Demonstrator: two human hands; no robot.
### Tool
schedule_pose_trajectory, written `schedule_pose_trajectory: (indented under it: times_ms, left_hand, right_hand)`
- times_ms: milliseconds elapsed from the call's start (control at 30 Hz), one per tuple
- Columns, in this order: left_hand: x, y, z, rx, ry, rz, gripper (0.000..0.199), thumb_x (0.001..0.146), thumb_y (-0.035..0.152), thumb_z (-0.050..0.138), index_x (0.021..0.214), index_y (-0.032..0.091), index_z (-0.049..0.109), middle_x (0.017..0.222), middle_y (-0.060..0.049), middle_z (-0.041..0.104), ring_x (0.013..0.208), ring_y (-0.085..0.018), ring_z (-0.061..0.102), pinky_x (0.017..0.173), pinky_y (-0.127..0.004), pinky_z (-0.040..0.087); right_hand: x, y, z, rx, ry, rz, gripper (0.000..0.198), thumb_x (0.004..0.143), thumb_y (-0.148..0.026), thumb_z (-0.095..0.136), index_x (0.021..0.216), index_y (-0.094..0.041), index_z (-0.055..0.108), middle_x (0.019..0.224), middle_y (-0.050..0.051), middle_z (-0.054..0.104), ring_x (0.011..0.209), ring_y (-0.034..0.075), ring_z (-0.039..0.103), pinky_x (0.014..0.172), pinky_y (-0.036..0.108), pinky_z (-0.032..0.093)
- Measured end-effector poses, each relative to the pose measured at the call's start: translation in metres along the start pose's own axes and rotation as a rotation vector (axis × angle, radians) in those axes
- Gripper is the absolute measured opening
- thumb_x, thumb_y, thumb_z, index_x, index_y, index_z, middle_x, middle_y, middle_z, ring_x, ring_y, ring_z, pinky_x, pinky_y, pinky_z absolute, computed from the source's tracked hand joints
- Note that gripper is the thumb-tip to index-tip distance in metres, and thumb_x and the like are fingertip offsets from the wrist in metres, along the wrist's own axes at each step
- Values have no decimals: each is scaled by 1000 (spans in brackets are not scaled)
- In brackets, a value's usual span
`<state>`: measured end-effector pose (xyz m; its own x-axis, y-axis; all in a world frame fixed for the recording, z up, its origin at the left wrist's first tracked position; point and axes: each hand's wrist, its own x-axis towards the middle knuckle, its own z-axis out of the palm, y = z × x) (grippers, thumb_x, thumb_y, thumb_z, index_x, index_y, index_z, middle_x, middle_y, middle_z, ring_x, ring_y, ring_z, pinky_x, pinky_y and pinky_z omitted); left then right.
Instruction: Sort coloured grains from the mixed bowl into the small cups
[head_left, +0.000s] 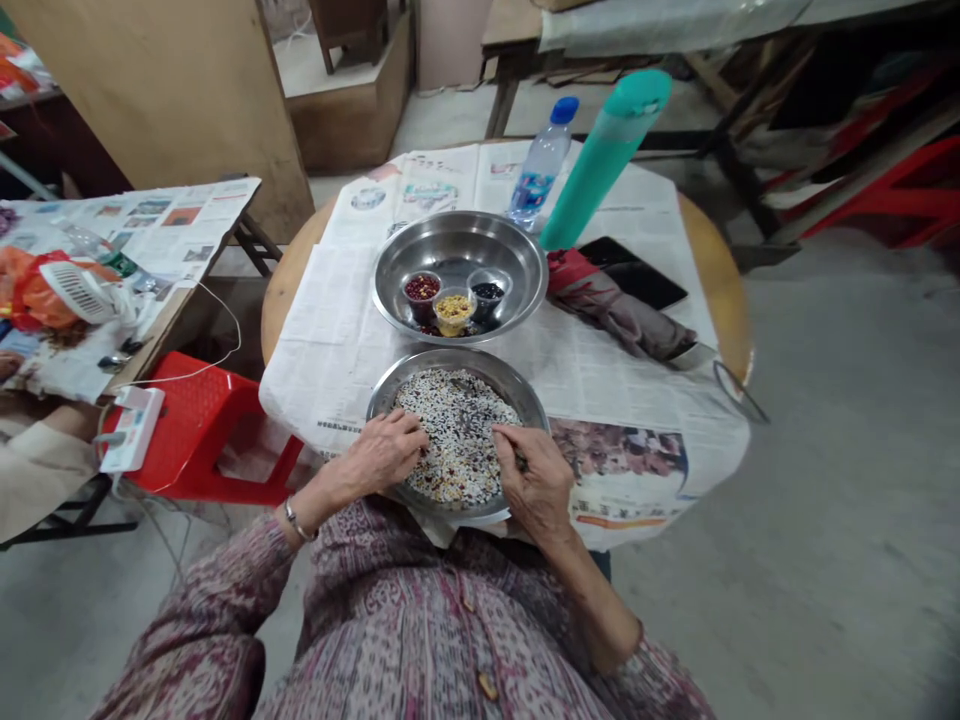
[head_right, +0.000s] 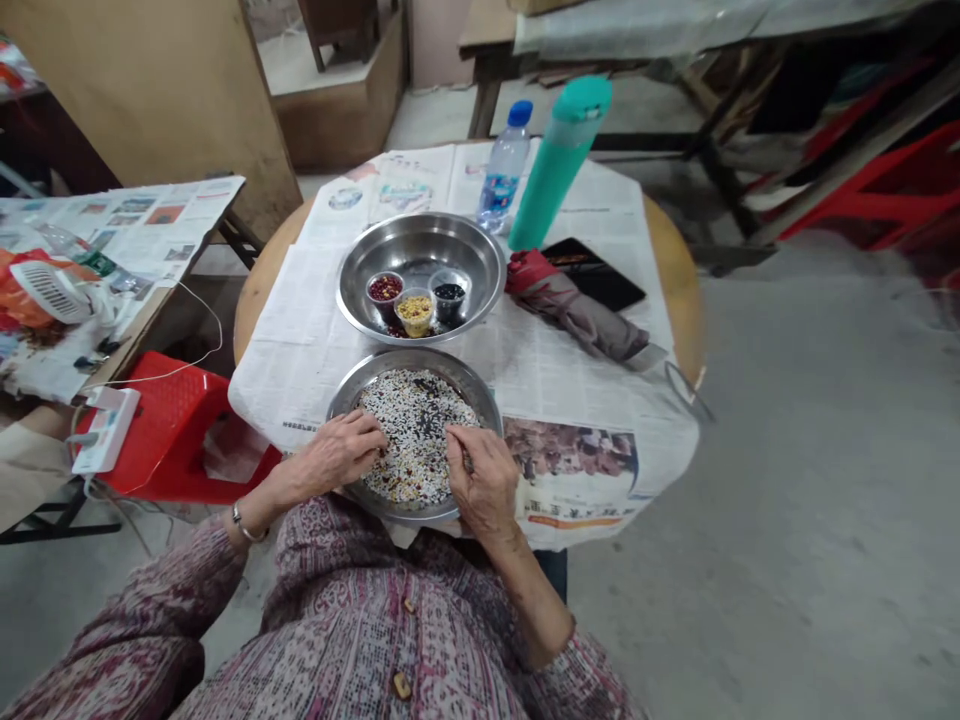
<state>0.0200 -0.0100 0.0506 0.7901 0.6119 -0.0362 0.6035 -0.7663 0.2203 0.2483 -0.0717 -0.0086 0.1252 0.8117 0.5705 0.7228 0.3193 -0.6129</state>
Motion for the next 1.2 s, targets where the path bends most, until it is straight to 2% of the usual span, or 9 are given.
schedule_pose_trajectory:
  times_ms: [167,300,433,567,667,800,933,1067,1200]
  left_hand:
    - [-16,7,19,-181,367,-81,15,97,17,50,97,18,65,104,-7,63,96,-19,58,87,-35,53]
    - [-13,10,33,-330,583,-155,24,96,9,43,99,17,65,97,-7,62,94,-17,60,86,-34,55]
    - [-15,10,36,-374,607,-161,24,97,10,42,103,17,64,102,-8,62,98,-18,61,89,-34,55]
    - [-17,10,39,-365,619,-175,24,95,8,44,105,17,64,105,-9,63,102,-18,61,92,-35,55]
    - [-17,10,41,-357,616,-167,22,94,8,45,101,17,64,102,-9,63,100,-18,60,92,-34,54]
    - [-17,10,41,-355,618,-158,22,94,8,45,100,17,64,100,-9,64,98,-18,61,90,-34,55]
    - [-17,10,39,-362,639,-147,22,95,9,45,103,16,64,101,-9,64,99,-19,61,91,-35,55]
    - [-17,11,39,-359,629,-152,21,96,10,45,104,16,63,102,-9,65,100,-19,61,92,-36,54]
    - [-17,10,41,-336,610,-146,20,96,11,45,104,17,63,103,-9,65,101,-19,61,92,-36,55]
  right_hand:
    - [15,-8,-4,-257,-336,-85,23,96,-30,54,113,-18,65,105,9,72,99,24,63,88,37,50]
    - [34,-17,6,-325,-509,-125,45,88,-44,65,125,-20,59,120,13,65,111,30,57,90,41,49]
    - [43,-31,29,-290,-608,-138,53,81,-41,72,128,-23,56,123,14,60,112,32,53,84,42,51]
    - [42,-43,43,-143,-756,-157,28,81,-19,65,109,-22,62,108,9,60,99,23,57,80,33,51]
    - [41,-40,39,-150,-823,-157,19,82,-8,54,94,-20,63,94,5,60,83,18,58,76,30,48]
    - [36,-27,19,-177,-790,-129,19,83,-6,50,85,-19,63,85,4,62,78,17,58,73,30,46]
    - [23,-31,0,-16,-830,-181,18,86,-8,55,94,-21,65,92,4,65,85,17,61,78,31,49]
    - [22,-39,3,-10,-886,-342,17,87,-13,61,98,-24,68,101,6,66,98,21,58,81,35,51]
    - [44,-21,12,-232,-750,-312,20,89,-12,55,96,-24,70,99,8,68,95,24,57,77,36,50]
